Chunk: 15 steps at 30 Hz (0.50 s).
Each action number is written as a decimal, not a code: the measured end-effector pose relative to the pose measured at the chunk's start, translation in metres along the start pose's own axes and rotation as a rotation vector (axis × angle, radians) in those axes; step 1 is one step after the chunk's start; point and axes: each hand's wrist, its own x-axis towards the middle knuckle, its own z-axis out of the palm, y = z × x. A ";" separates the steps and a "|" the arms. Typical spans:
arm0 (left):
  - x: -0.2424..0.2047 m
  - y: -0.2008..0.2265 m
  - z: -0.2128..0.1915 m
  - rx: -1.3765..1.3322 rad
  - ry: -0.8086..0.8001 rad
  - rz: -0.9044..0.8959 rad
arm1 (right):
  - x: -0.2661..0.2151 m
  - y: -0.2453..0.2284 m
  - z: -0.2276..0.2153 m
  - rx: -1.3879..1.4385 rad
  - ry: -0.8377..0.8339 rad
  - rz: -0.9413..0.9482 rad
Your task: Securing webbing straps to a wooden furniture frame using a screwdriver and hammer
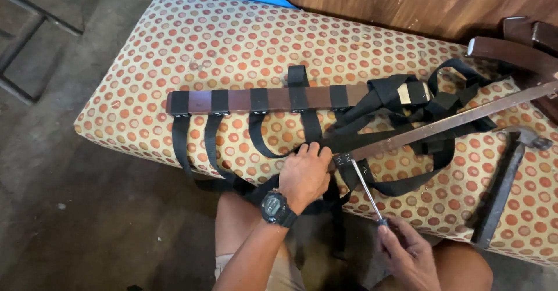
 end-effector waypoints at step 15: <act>-0.007 0.009 -0.001 0.190 0.225 -0.021 | 0.000 -0.080 -0.003 -0.858 0.042 0.100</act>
